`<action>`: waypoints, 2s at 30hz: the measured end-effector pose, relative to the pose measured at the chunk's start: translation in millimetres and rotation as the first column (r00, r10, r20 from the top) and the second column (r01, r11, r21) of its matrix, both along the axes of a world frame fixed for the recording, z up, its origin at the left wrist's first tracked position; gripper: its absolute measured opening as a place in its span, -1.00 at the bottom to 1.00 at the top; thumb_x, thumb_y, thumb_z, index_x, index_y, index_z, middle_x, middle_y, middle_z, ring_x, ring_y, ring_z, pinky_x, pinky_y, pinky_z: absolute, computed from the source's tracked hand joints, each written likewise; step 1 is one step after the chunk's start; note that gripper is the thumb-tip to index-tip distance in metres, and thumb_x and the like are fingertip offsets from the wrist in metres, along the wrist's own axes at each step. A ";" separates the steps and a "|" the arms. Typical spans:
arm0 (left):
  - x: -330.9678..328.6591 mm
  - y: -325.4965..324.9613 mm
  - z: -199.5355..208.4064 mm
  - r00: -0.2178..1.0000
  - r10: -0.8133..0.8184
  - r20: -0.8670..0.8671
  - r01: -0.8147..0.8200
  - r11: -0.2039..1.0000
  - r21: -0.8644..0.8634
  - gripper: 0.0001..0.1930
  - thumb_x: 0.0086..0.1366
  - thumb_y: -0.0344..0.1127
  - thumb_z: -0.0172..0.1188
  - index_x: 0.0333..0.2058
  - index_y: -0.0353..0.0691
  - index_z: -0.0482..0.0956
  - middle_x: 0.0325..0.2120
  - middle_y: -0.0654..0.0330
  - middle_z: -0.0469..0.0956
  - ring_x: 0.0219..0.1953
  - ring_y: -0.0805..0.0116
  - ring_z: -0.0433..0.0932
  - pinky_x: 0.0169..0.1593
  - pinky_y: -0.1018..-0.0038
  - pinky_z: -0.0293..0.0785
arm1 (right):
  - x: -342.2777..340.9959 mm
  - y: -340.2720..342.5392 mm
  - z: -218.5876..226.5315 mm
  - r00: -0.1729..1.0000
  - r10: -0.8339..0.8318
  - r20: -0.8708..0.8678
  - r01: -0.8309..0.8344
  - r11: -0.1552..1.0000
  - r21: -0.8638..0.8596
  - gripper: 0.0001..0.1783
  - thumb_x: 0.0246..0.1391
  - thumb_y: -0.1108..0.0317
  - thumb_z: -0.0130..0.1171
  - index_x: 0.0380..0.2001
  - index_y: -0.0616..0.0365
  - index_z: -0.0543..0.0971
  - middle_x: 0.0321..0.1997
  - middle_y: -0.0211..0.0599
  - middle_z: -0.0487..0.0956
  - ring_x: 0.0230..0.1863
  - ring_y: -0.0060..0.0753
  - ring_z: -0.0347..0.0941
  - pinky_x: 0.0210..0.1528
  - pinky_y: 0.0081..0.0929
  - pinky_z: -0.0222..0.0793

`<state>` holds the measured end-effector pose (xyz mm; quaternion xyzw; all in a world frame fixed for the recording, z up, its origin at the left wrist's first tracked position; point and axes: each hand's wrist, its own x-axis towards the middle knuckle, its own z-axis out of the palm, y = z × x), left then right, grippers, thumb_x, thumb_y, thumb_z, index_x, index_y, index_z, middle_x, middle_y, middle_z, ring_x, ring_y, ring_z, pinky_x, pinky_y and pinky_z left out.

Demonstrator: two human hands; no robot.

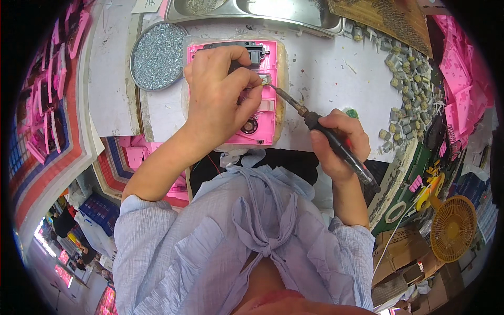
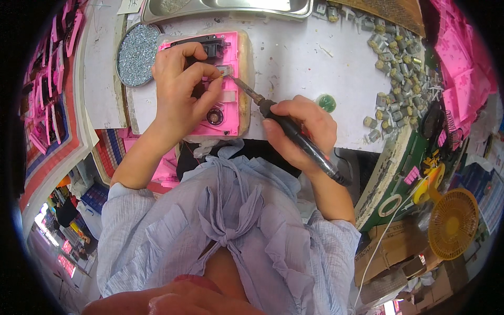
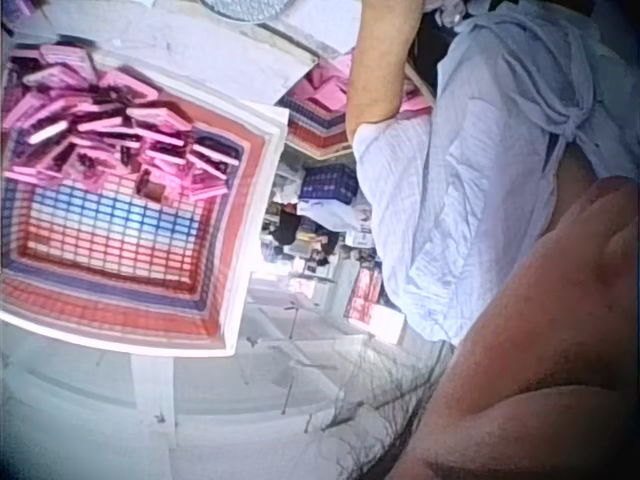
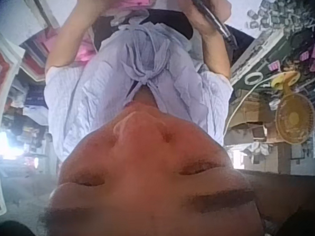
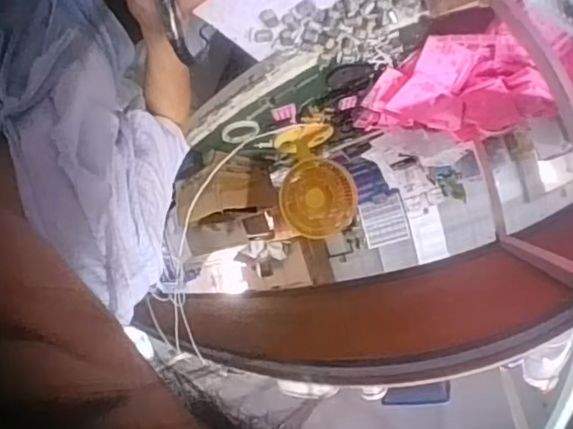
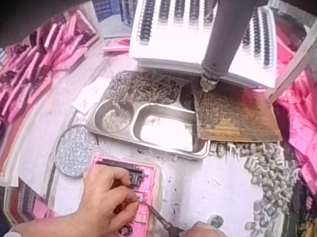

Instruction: Solder electronic components and screw together a pink plastic toy assembly.

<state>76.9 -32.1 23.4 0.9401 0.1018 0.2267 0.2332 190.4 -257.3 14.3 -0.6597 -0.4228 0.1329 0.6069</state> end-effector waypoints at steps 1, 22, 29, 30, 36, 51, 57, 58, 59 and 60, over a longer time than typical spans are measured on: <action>0.1 0.2 0.5 1.000 0.000 -0.005 0.000 1.000 0.001 -0.83 -0.07 -0.37 0.42 -0.45 -0.08 0.63 -0.13 0.28 0.52 -0.06 0.15 0.41 0.01 0.20 0.18 | 0.1 0.2 0.0 1.000 0.001 0.003 -0.001 1.000 -0.005 -0.67 0.01 0.63 0.37 -0.14 0.33 0.53 -0.40 -0.25 0.55 -0.47 -0.55 0.38 -0.42 -0.58 0.23; 0.2 0.1 6.7 0.999 -0.011 -0.042 0.013 0.999 0.042 -0.83 0.00 -0.35 0.45 -0.40 -0.09 0.66 -0.15 0.24 0.50 -0.08 0.18 0.40 -0.01 0.23 0.17 | 9.9 6.6 4.5 0.951 0.005 0.310 -0.039 0.994 0.103 -0.57 -0.25 0.64 0.46 -0.22 0.20 0.59 -0.59 -0.33 0.51 -0.66 -0.34 0.37 -0.61 -0.46 0.21; 0.8 -1.5 7.1 0.999 0.010 -0.040 -0.008 0.998 0.056 -0.85 -0.05 -0.36 0.41 -0.45 -0.08 0.63 -0.14 0.27 0.51 -0.06 0.17 0.44 0.02 0.20 0.19 | 10.6 7.5 4.7 0.949 0.010 0.315 -0.043 0.994 0.098 -0.57 -0.25 0.64 0.45 -0.21 0.21 0.59 -0.58 -0.33 0.53 -0.65 -0.34 0.39 -0.61 -0.46 0.22; 1.0 -1.4 7.1 0.999 0.006 -0.035 -0.004 0.998 0.061 -0.85 -0.04 -0.36 0.41 -0.44 -0.08 0.63 -0.14 0.27 0.51 -0.06 0.17 0.44 0.01 0.21 0.19 | 11.2 7.1 5.2 0.949 0.006 0.314 -0.040 0.994 0.099 -0.57 -0.25 0.64 0.45 -0.21 0.21 0.59 -0.58 -0.32 0.53 -0.65 -0.34 0.39 -0.61 -0.46 0.22; 0.0 1.6 7.6 0.999 -0.005 -0.036 0.007 0.999 0.044 -0.85 -0.01 -0.36 0.42 -0.42 -0.12 0.64 -0.18 0.26 0.51 -0.11 0.17 0.44 -0.01 0.22 0.19 | 17.4 2.7 7.3 0.956 0.000 0.294 -0.027 0.996 0.086 -0.56 -0.27 0.64 0.45 -0.21 0.21 0.59 -0.58 -0.31 0.53 -0.64 -0.34 0.40 -0.60 -0.45 0.22; 13.8 -0.8 14.1 0.997 0.014 -0.073 -0.005 0.992 0.128 -0.89 0.01 -0.37 0.34 -0.43 -0.12 0.62 -0.29 0.22 0.44 -0.21 0.17 0.39 -0.11 0.20 0.20 | 18.4 16.3 1.6 0.947 0.019 0.321 -0.035 0.998 0.044 -0.65 -0.09 0.55 0.43 -0.20 0.22 0.55 -0.59 -0.30 0.50 -0.62 -0.36 0.41 -0.56 -0.47 0.25; 13.9 -1.3 13.9 0.997 0.020 -0.077 -0.010 0.991 0.131 -0.89 0.02 -0.36 0.34 -0.43 -0.10 0.62 -0.28 0.23 0.44 -0.21 0.17 0.39 -0.12 0.19 0.20 | 17.1 20.8 -2.5 0.944 0.023 0.328 -0.040 0.998 0.045 -0.66 -0.09 0.54 0.45 -0.21 0.20 0.57 -0.58 -0.32 0.51 -0.63 -0.36 0.41 -0.58 -0.46 0.26; 13.8 -1.0 13.7 0.997 0.016 -0.077 -0.006 0.991 0.132 -0.89 0.02 -0.36 0.35 -0.43 -0.10 0.62 -0.28 0.23 0.44 -0.21 0.17 0.40 -0.12 0.19 0.20 | 17.4 21.9 -3.0 0.942 0.020 0.334 -0.040 0.998 0.052 -0.65 -0.14 0.56 0.46 -0.23 0.20 0.58 -0.58 -0.33 0.51 -0.64 -0.34 0.41 -0.60 -0.45 0.26; 13.6 -0.8 13.7 0.997 0.011 -0.077 -0.001 0.991 0.133 -0.89 0.03 -0.35 0.35 -0.43 -0.09 0.62 -0.28 0.23 0.44 -0.21 0.17 0.40 -0.12 0.19 0.21 | 17.5 22.8 -3.6 0.940 0.017 0.340 -0.039 0.997 0.059 -0.63 -0.18 0.58 0.47 -0.24 0.19 0.59 -0.58 -0.34 0.52 -0.65 -0.33 0.40 -0.61 -0.44 0.27; 13.2 -0.5 14.5 0.996 0.008 -0.086 0.003 0.991 0.137 -0.88 0.04 -0.35 0.36 -0.41 -0.10 0.62 -0.27 0.23 0.45 -0.20 0.16 0.40 -0.11 0.20 0.21 | 17.0 23.8 -4.4 0.938 0.016 0.346 -0.043 0.997 0.068 -0.63 -0.18 0.58 0.47 -0.24 0.19 0.59 -0.59 -0.35 0.50 -0.65 -0.33 0.40 -0.61 -0.44 0.27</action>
